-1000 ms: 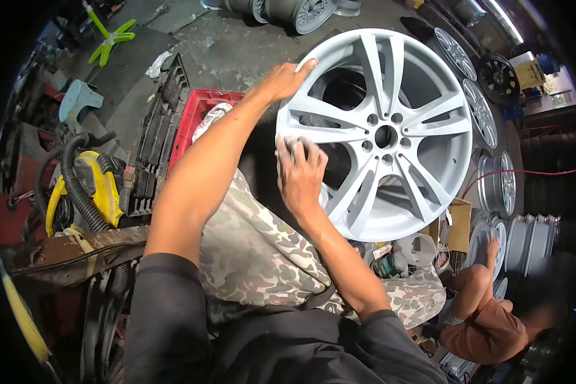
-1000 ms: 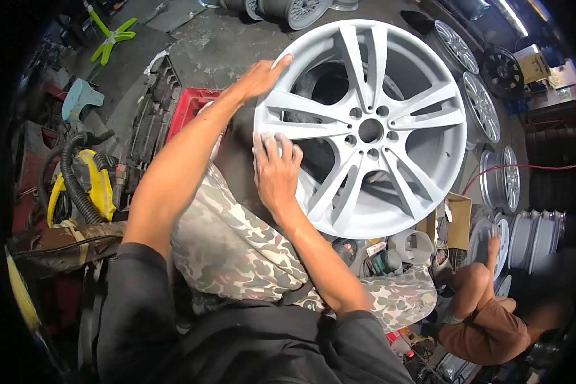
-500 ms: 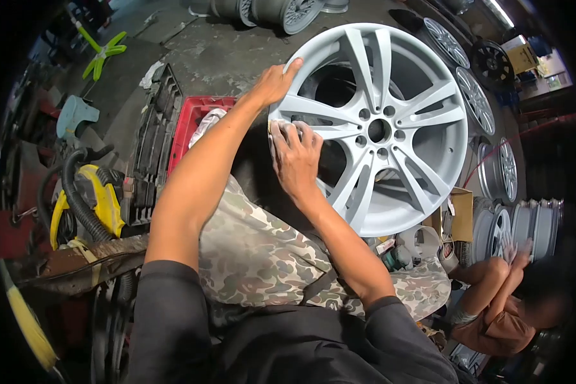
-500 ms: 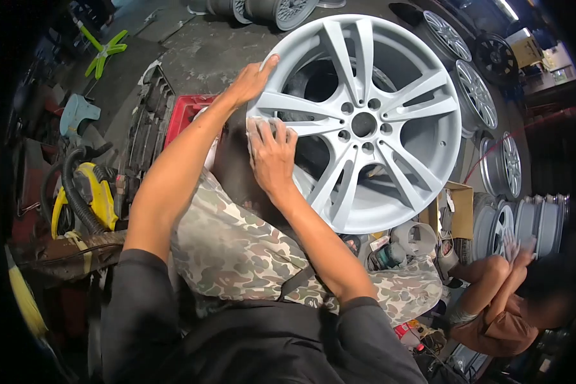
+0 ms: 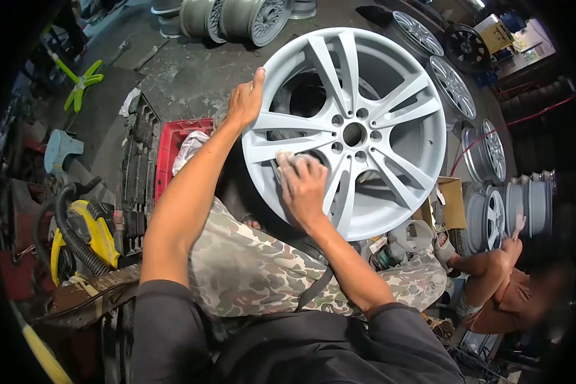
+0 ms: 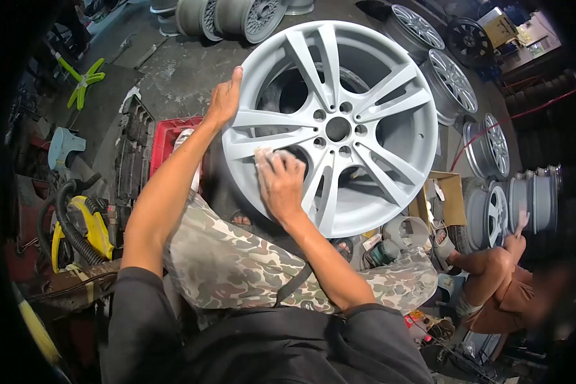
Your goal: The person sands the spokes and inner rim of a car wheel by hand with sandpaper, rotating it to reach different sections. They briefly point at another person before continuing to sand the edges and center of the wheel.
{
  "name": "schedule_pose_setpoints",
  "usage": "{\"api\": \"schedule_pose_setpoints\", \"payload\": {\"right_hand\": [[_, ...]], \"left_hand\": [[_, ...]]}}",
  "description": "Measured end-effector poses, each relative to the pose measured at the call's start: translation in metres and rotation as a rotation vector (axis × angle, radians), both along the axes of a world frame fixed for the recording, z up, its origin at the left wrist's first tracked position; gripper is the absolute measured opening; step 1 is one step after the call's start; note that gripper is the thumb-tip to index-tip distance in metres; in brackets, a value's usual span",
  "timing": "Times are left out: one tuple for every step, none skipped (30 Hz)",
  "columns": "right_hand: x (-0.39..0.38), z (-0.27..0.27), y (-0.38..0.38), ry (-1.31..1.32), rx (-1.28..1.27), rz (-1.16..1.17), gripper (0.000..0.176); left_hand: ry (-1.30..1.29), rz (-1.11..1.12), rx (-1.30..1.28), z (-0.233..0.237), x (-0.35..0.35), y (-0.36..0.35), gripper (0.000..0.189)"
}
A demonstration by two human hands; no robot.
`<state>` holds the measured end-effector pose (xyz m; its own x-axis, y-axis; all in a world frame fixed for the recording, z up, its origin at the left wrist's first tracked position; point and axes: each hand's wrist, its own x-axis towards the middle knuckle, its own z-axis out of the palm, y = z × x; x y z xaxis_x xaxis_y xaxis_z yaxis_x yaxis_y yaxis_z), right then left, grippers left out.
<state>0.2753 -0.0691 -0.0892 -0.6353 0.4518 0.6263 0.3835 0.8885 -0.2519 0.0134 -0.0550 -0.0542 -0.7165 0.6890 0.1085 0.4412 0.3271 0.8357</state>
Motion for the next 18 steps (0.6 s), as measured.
{"api": "schedule_pose_setpoints", "payload": {"right_hand": [[0.003, 0.000, -0.002, -0.014, 0.017, 0.017, 0.032], [0.004, 0.000, -0.001, -0.029, 0.034, 0.039, 0.033], [0.010, -0.005, 0.016, -0.044, 0.026, -0.048, 0.036], [0.018, -0.001, 0.033, -0.019, 0.004, -0.145, 0.033], [0.023, -0.002, 0.051, -0.004, -0.093, -0.271, 0.029], [0.024, 0.003, 0.068, 0.040, -0.108, -0.323, 0.028], [0.025, 0.005, 0.075, 0.037, -0.087, -0.327, 0.028], [0.019, 0.003, 0.077, 0.064, -0.076, -0.244, 0.029], [0.013, 0.005, 0.073, 0.086, -0.071, -0.164, 0.030], [0.000, 0.006, 0.062, 0.107, -0.074, -0.172, 0.031], [-0.016, 0.001, 0.057, 0.145, -0.035, -0.145, 0.032], [-0.034, 0.009, 0.043, 0.145, 0.010, -0.079, 0.035], [-0.052, 0.012, 0.031, 0.105, 0.050, -0.010, 0.036], [-0.070, 0.017, 0.015, 0.071, 0.036, 0.024, 0.034], [-0.086, 0.023, 0.003, 0.021, 0.036, 0.073, 0.034], [-0.094, 0.023, -0.002, 0.022, 0.044, 0.113, 0.037], [-0.100, 0.023, -0.005, 0.025, 0.053, 0.153, 0.040], [-0.091, 0.025, 0.001, -0.001, 0.075, 0.178, 0.042]], "left_hand": [[0.013, 0.016, 0.010, -0.001, 0.001, 0.000, 0.092], [0.012, 0.022, 0.010, -0.001, 0.000, 0.001, 0.092], [0.019, 0.016, 0.019, 0.000, 0.001, 0.000, 0.093], [0.023, 0.008, 0.026, -0.001, 0.002, -0.002, 0.094], [0.018, 0.014, 0.024, -0.004, 0.002, -0.002, 0.094], [0.011, -0.006, -0.006, -0.003, 0.001, 0.000, 0.095], [0.009, -0.022, -0.034, 0.000, -0.002, 0.002, 0.096], [0.018, -0.011, -0.032, 0.001, -0.005, 0.002, 0.096], [-0.009, 0.018, -0.011, 0.004, 0.000, 0.001, 0.096], [-0.040, 0.042, 0.007, 0.001, 0.003, 0.000, 0.097], [-0.038, 0.046, 0.004, 0.002, -0.001, -0.001, 0.097], [-0.069, 0.007, -0.010, -0.002, -0.007, 0.001, 0.098], [-0.104, -0.040, -0.024, -0.007, -0.007, 0.002, 0.099], [-0.103, -0.053, -0.028, -0.011, -0.006, 0.002, 0.099], [-0.144, -0.074, -0.004, -0.011, -0.008, 0.002, 0.100], [-0.180, -0.092, 0.021, -0.006, -0.011, 0.002, 0.102], [-0.165, -0.100, 0.025, 0.000, -0.014, 0.002, 0.102], [-0.183, -0.115, -0.019, 0.003, -0.014, -0.001, 0.103]]}}
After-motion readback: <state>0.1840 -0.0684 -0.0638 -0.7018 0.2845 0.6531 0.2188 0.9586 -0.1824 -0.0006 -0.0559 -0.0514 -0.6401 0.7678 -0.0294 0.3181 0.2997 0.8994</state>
